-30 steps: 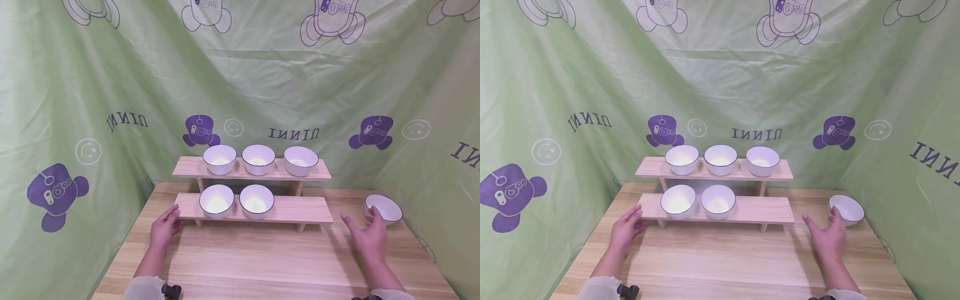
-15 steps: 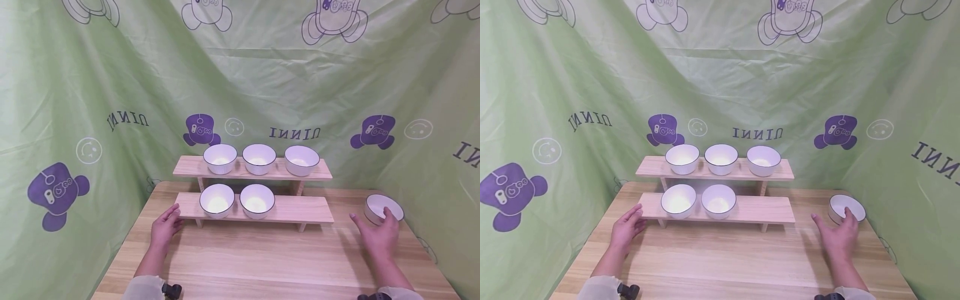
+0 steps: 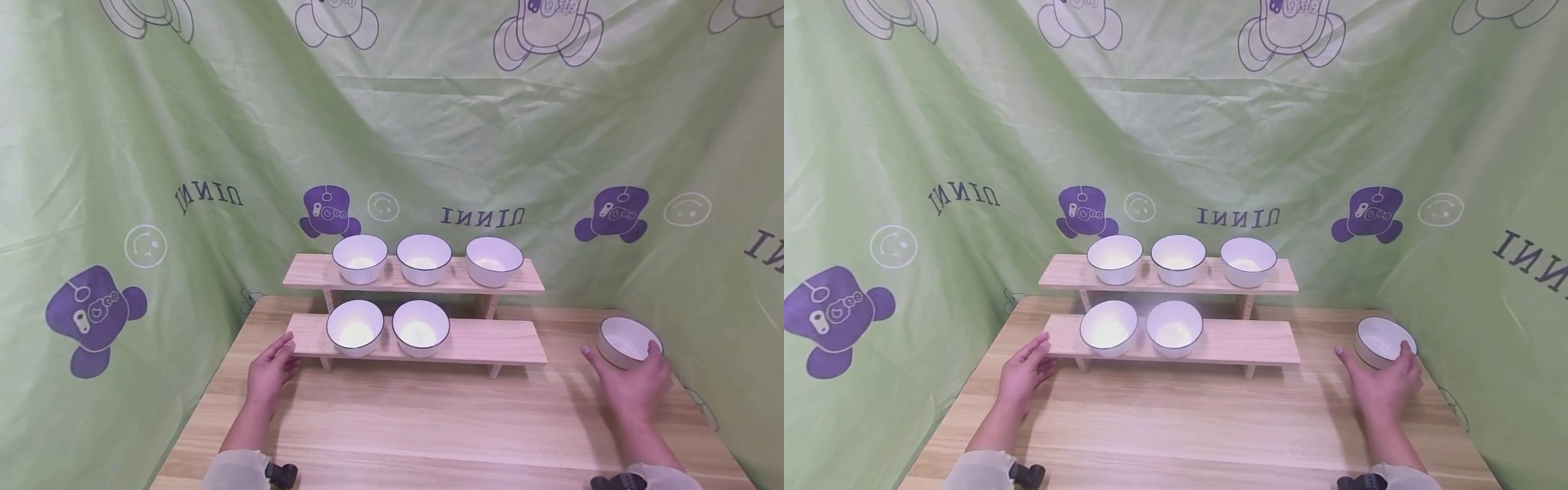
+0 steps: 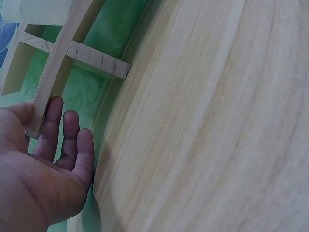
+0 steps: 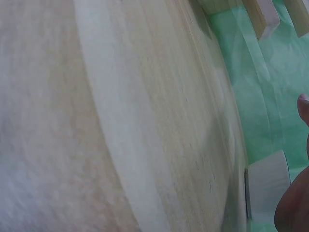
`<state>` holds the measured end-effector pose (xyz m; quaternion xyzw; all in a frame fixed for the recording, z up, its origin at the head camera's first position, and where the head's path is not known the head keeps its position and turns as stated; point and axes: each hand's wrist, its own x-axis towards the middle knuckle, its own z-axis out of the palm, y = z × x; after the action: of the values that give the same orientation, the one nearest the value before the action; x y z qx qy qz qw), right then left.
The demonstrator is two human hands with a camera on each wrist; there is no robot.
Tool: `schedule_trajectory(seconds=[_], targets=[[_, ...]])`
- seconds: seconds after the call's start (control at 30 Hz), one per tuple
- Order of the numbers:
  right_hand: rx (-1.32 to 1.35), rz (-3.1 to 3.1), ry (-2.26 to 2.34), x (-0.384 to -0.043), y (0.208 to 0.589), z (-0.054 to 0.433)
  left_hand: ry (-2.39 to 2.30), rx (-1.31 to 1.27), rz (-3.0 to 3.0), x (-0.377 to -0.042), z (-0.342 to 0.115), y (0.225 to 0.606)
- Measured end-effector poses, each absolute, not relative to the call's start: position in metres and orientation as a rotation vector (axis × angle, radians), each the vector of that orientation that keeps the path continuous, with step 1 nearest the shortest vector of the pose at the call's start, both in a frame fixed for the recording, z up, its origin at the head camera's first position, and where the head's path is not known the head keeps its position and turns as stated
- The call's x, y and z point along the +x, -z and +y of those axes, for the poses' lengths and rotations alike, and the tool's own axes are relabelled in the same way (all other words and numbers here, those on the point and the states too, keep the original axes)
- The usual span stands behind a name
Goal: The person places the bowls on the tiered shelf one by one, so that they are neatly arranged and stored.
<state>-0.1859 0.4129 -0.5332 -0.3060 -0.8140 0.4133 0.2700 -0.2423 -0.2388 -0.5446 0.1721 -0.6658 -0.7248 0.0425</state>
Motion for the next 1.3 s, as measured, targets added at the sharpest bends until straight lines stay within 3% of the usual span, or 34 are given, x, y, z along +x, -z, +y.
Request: schedule_trajectory(seconds=[1.3], targets=[[-1.063, -2.155, -1.402, -0.202, 0.535, 0.443, 2.231, 0.545, -2.031, -0.242, -0.239, 0.545]])
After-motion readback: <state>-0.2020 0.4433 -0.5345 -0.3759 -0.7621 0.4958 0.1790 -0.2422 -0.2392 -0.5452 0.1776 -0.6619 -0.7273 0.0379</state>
